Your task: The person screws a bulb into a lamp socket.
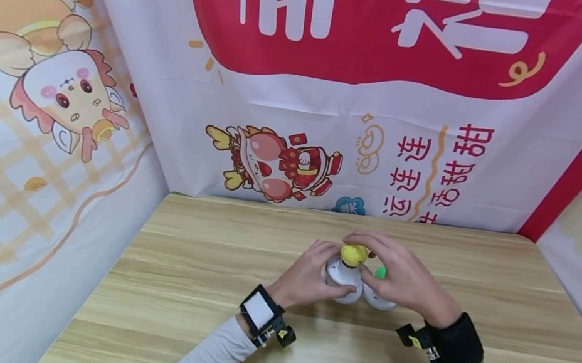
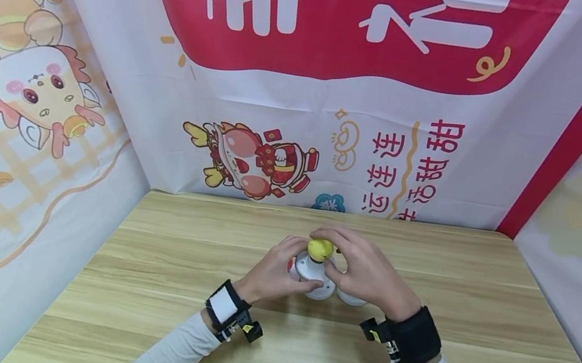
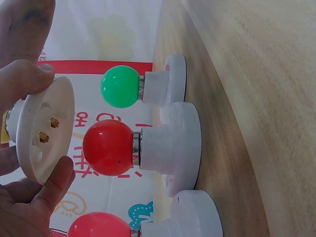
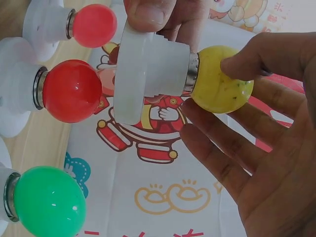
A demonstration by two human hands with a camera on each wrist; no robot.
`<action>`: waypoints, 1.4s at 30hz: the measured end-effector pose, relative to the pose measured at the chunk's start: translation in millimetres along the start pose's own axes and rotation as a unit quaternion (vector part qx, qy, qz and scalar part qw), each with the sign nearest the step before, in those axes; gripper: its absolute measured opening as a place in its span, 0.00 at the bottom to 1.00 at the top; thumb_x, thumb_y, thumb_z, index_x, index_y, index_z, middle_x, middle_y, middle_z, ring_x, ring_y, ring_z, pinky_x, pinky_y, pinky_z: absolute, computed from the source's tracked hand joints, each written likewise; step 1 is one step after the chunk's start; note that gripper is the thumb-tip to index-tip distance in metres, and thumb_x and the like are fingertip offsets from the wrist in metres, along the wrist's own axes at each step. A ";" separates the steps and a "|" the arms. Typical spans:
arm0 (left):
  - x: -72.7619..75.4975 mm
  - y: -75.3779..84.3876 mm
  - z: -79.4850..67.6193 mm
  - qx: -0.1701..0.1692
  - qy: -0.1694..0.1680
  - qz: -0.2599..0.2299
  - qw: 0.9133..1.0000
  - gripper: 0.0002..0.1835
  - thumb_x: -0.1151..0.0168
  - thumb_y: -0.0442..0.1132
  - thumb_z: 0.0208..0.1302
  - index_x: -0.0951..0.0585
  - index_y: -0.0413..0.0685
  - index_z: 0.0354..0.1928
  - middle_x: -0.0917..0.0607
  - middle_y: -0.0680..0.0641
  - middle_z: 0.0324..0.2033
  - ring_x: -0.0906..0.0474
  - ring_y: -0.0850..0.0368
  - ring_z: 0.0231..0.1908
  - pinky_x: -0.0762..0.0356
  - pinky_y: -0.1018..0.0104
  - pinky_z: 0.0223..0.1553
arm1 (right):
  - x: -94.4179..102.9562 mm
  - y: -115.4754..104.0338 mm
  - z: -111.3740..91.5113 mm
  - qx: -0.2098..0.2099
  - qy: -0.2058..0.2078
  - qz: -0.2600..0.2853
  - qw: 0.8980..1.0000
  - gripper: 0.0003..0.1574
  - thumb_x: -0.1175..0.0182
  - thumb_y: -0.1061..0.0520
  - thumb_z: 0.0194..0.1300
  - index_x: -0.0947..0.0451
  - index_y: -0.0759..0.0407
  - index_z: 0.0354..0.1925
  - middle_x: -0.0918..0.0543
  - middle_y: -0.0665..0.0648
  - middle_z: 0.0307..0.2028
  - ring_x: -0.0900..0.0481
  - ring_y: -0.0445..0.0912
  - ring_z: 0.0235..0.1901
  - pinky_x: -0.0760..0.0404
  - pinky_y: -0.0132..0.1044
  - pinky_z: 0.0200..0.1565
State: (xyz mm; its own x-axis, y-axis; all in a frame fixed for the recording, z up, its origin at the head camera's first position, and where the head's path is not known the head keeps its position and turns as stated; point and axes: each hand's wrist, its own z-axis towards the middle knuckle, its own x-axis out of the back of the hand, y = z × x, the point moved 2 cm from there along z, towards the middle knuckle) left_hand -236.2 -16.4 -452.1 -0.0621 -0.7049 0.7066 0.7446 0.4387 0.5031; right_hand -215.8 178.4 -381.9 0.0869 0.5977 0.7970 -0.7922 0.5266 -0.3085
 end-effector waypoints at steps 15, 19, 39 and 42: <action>0.3 2.0 0.3 -0.011 0.000 0.004 1.000 0.39 0.33 0.61 0.54 0.30 0.55 0.65 0.25 0.55 0.59 0.35 0.64 0.59 0.27 0.68 0.57 | -4.1 1.3 2.2 -0.035 0.020 -0.052 0.998 0.29 0.32 0.43 0.57 0.27 0.51 0.53 0.24 0.46 0.48 0.25 0.38 0.40 0.17 0.38 0.37; 0.5 2.2 0.3 -0.013 0.001 0.005 1.000 0.38 0.33 0.61 0.54 0.30 0.54 0.65 0.25 0.54 0.59 0.35 0.64 0.59 0.28 0.67 0.58 | -3.6 0.3 1.8 -0.039 0.025 -0.063 0.997 0.34 0.33 0.38 0.56 0.28 0.52 0.54 0.24 0.48 0.50 0.24 0.40 0.43 0.17 0.39 0.38; 0.8 0.1 -1.6 0.003 -0.006 0.006 1.000 0.41 0.35 0.64 0.55 0.33 0.54 0.67 0.26 0.54 0.59 0.35 0.64 0.58 0.27 0.69 0.56 | 2.5 0.2 -0.8 0.001 -0.019 0.005 1.000 0.38 0.37 0.64 0.54 0.29 0.46 0.63 0.27 0.47 0.62 0.33 0.47 0.63 0.29 0.49 0.62; 0.6 0.3 -1.9 0.005 -0.006 0.000 1.000 0.41 0.35 0.64 0.54 0.33 0.55 0.68 0.26 0.55 0.59 0.35 0.64 0.58 0.26 0.69 0.56 | 2.2 0.7 -1.3 -0.004 -0.016 -0.010 1.000 0.34 0.35 0.61 0.56 0.27 0.47 0.62 0.25 0.47 0.60 0.32 0.46 0.62 0.27 0.49 0.61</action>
State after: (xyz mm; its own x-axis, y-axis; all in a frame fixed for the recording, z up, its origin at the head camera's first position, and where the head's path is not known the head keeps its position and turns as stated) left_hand -234.8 -17.8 -452.5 -0.0700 -0.6976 0.7131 0.7376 0.4451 0.5078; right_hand -215.3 180.9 -381.0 0.0836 0.5665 0.8198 -0.7861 0.5431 -0.2952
